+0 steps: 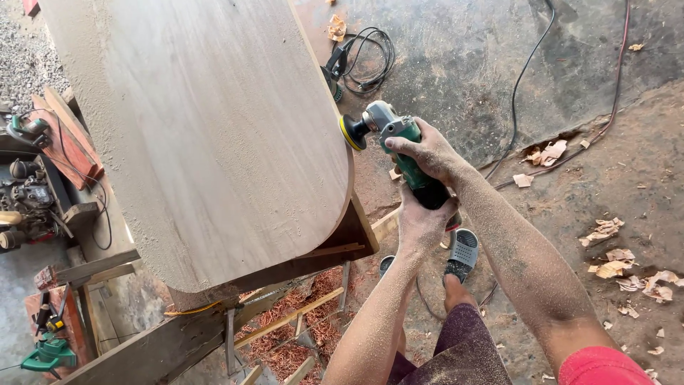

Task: Sanding the surface and edges of a large wood panel using an angle grinder.

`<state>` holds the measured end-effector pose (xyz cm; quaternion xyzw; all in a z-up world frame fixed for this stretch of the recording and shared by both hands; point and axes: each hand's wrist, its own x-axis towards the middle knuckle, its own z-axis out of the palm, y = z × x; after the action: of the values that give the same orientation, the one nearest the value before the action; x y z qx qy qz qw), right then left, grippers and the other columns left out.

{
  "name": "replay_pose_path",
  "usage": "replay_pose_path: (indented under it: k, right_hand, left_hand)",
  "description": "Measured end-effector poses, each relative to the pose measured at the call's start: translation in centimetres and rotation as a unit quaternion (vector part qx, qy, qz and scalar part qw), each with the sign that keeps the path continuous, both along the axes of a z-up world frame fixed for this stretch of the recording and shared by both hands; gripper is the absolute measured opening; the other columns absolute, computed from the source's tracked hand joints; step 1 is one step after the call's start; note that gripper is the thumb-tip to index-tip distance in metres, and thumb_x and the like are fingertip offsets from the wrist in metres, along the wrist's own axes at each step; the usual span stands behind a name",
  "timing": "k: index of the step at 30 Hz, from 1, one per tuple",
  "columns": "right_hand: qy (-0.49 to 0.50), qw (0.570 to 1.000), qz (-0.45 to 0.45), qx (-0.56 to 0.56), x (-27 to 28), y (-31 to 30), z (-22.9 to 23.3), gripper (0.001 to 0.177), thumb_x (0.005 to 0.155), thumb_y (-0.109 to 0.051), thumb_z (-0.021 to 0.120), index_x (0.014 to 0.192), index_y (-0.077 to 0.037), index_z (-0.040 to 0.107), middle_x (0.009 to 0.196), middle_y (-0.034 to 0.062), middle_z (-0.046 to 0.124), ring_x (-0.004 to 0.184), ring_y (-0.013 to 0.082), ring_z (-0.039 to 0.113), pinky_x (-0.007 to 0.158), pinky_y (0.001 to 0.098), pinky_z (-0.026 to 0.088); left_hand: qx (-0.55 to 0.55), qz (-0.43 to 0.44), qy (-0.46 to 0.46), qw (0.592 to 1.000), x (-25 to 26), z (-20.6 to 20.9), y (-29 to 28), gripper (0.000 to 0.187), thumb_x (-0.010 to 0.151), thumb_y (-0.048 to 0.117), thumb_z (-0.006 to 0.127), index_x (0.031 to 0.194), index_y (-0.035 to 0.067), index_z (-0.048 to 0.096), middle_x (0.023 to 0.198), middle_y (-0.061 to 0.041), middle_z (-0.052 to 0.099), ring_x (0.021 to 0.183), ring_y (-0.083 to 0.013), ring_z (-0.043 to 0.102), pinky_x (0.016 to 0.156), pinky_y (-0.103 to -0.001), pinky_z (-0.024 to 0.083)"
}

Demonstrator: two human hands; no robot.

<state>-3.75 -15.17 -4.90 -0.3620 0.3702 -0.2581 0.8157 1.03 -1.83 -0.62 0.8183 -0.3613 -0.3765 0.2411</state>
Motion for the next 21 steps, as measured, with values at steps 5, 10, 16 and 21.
replay_pose_path:
  k: [5, 10, 16, 21]
  right_hand:
    - [-0.031, 0.999, -0.042, 0.001, -0.1, 3.3, -0.8, 0.06, 0.082, -0.036, 0.081, 0.126, -0.006, 0.053, 0.095, 0.0081, 0.068, 0.077, 0.0153, 0.072, 0.069, 0.034, 0.063]
    - [-0.06, 0.994, -0.089, 0.012, 0.4, 7.6, -0.7, 0.057, 0.084, -0.032, 0.082, 0.126, -0.006, 0.053, 0.091, 0.0088, 0.067, 0.075, 0.016, 0.069, 0.067, 0.0339, 0.06]
    - [-0.033, 0.983, -0.176, 0.044, 2.6, 13.7, 0.1, 0.055, 0.083, -0.028, 0.079, 0.127, -0.007, 0.053, 0.092, 0.0064, 0.067, 0.074, 0.0163, 0.07, 0.067, 0.0341, 0.062]
    - [-0.06, 0.962, -0.258, 0.071, 5.2, 19.3, 0.2, 0.056, 0.083, -0.028, 0.079, 0.126, -0.005, 0.051, 0.093, 0.0091, 0.067, 0.074, 0.0189, 0.071, 0.066, 0.0353, 0.063]
  left_hand:
    - [0.018, -0.012, 0.013, 1.0, 0.3, 0.2, 2.6, 0.078, 0.073, 0.033, 0.085, 0.132, 0.004, 0.043, 0.111, -0.017, 0.072, 0.1, -0.0287, 0.075, 0.085, -0.039, 0.061]
    - [0.015, -0.042, 0.002, 0.999, 1.8, 0.5, 6.0, 0.074, 0.072, 0.03, 0.086, 0.127, 0.003, 0.045, 0.106, -0.017, 0.073, 0.097, -0.0282, 0.076, 0.084, -0.039, 0.061]
    - [0.069, -0.072, 0.018, 0.995, 4.9, 2.2, 10.5, 0.068, 0.07, 0.027, 0.082, 0.122, 0.001, 0.047, 0.097, -0.016, 0.075, 0.087, -0.0288, 0.078, 0.079, -0.038, 0.064]
    - [0.054, -0.156, -0.053, 0.985, 8.6, 3.1, 14.8, 0.072, 0.066, 0.027, 0.086, 0.122, 0.0, 0.051, 0.099, -0.019, 0.074, 0.091, -0.0304, 0.075, 0.08, -0.041, 0.06]
